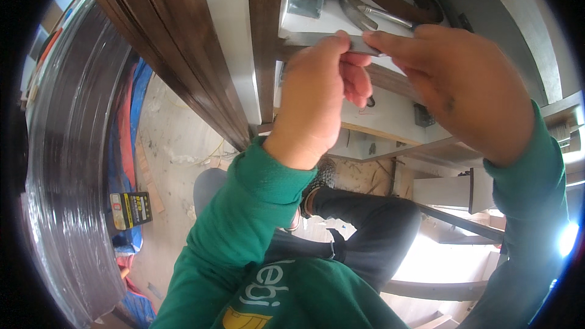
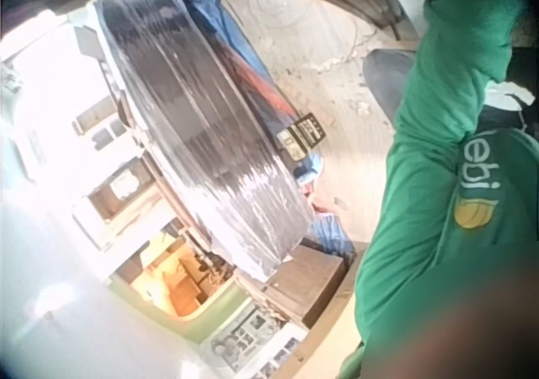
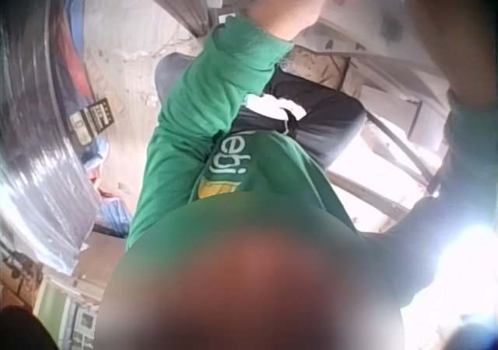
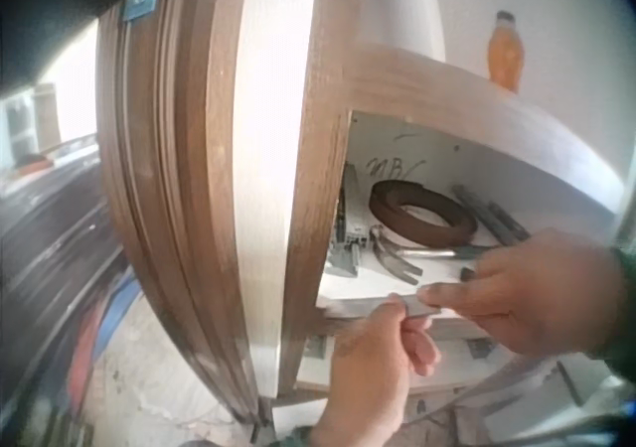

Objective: The person sits on the floor and uses a chisel to trim the edge of a wooden cabinet trim piece. They repeatedly test the fit against the cabinet, scrape away material, and check alignment. A sanding block is briefly used to smooth the edge before returning to chiseling.

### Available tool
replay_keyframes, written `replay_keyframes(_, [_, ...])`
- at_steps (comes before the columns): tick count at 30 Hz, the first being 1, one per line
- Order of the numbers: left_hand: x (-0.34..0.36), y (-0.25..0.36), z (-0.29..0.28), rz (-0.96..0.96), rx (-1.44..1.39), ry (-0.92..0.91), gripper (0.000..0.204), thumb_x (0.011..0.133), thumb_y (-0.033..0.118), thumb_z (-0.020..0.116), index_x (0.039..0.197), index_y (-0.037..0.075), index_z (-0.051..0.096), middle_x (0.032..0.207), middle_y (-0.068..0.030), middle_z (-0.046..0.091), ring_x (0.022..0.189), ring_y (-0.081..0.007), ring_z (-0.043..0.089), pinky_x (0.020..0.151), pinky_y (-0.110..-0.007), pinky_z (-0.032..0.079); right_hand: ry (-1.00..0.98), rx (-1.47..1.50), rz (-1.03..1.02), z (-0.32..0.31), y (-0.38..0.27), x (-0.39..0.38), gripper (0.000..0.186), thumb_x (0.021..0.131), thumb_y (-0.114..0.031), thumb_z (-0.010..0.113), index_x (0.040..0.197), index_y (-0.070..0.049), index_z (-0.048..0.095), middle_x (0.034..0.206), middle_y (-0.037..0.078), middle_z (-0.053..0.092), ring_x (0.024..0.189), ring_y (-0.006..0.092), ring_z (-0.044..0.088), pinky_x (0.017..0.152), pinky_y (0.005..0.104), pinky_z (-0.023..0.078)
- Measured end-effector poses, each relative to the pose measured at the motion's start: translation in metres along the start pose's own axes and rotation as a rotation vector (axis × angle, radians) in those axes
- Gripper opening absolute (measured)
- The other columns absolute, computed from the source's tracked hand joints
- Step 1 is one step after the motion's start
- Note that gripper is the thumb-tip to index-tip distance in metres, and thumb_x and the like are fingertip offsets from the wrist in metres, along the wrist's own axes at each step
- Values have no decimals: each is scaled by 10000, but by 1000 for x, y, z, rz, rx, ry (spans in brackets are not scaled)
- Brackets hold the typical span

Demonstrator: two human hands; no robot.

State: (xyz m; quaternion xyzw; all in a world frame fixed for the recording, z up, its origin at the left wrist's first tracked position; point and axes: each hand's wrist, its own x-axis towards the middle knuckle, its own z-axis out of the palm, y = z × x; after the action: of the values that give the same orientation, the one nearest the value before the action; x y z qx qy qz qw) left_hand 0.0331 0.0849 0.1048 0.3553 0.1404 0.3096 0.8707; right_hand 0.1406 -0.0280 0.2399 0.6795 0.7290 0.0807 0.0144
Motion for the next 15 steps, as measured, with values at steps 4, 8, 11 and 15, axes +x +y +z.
replay_keyframes(4, [1, 3, -2, 14, 17, 2, 439, 1038, 337, 505, 874, -35, 670, 633, -119, 636, 546, -193, 579, 561, -317, 466, -14, -52, 30, -2, -1, 2, 524, 921, 41, 613, 1408, -148, 652, 819, 180, 531, 730, 369, 520, 658, 464, 405])
replay_keyframes(8, [-1, 1, 0, -16, -6, -39, 438, 1035, 335, 500, 868, -33, 669, 630, -115, 634, 552, -190, 575, 557, -316, 466, -4, -47, 5, -4, -3, 0, 513, 929, 39, 614, 1405, -148, 653, 815, 182, 532, 722, 379, 515, 651, 467, 402])
replay_keyframes(11, [0, 0, 1, 5, 2, 11, 437, 1034, 335, 503, 864, -33, 668, 629, -114, 632, 555, -190, 569, 556, -316, 466, -5, -30, 25, -3, -2, -1, 509, 935, 40, 611, 1407, -145, 651, 818, 183, 533, 717, 379, 518, 646, 467, 402])
replay_keyframes(15, [0, -1, 0, 2, -4, -17, 440, 1033, 336, 506, 861, -35, 668, 628, -113, 629, 552, -191, 564, 564, -315, 466, -14, -65, 16, -2, -1, -2, 504, 939, 37, 611, 1409, -142, 650, 819, 183, 532, 717, 375, 524, 643, 465, 405])
